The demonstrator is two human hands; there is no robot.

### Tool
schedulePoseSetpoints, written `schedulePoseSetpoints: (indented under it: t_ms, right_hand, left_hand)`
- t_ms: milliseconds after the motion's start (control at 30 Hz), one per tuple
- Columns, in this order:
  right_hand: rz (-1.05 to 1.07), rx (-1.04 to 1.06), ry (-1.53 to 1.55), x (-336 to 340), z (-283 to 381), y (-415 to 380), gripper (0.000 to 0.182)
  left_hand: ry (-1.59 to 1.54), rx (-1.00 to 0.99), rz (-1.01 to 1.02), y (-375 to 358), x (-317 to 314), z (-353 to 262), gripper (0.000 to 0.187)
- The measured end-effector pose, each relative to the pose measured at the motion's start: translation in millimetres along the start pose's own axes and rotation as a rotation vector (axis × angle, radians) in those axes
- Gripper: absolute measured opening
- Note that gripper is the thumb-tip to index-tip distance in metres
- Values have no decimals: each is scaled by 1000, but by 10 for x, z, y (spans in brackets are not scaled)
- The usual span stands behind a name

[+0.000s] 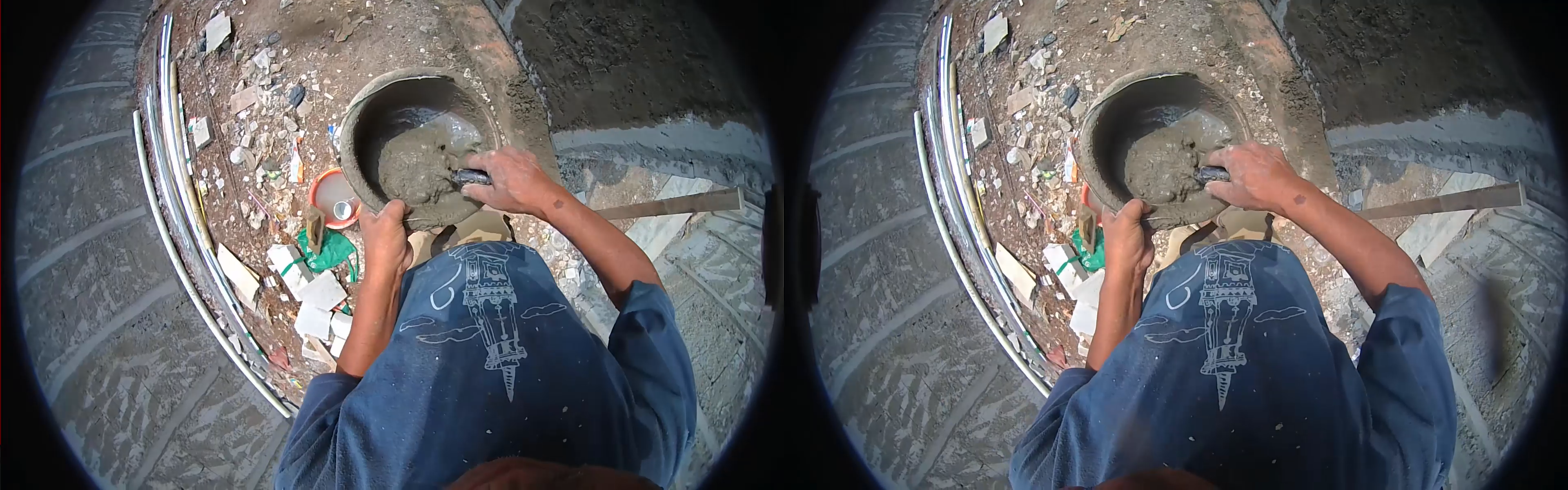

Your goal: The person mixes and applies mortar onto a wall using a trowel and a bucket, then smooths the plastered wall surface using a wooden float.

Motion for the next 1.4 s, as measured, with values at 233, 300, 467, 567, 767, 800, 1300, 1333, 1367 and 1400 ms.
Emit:
schedulePoseSetpoints:
  t_ms: [233,300,467,567,767,800,1300,1333,1367,1400]
  right_hand:
    - [72,-1,-116,-103,563,63,48]
    - [38,32,-45,-295,725,110,46]
    - [-37,135,45,-488,1046,274,49]
    - [64,258,255,-557,1254,448,53]
    - [88,580,669,-481,629,656,44]
    - [256,449,825,-318,327,589,41]
    - [-757,-310,52,2289,-1208,-1897,41]
    - [-724,-222,-52,2108,-1085,-1761,40]
    - [-687,-132,-153,1929,-966,-1621,39]
    - [-639,-45,-264,1786,-838,-1486,39]
  left_hand:
    - [-89,91,-34,-133,777,-122,29]
    - [-32,138,-59,-132,1136,-123,21]
    - [-125,161,-150,-24,1739,-115,24]
    - [-60,152,-208,-4,1985,-157,17]
    - [262,159,-546,-190,2015,-146,14]
    - [293,152,-566,-219,1938,-137,14]
    - [139,325,-375,52,424,375,14]
    - [161,307,-310,88,355,373,16]
    - [161,297,-237,93,258,350,13]
    - [158,287,-166,102,142,321,10]
Point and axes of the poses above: each hand's wrist, its own y-axis towards the middle knuckle, its own x-axis out of the back of the hand, z = x × y, the point moved 2 cm from there along y, towards the middle knuckle, and after that the axes turned 6 degrees about y, right-handed, at the moved point
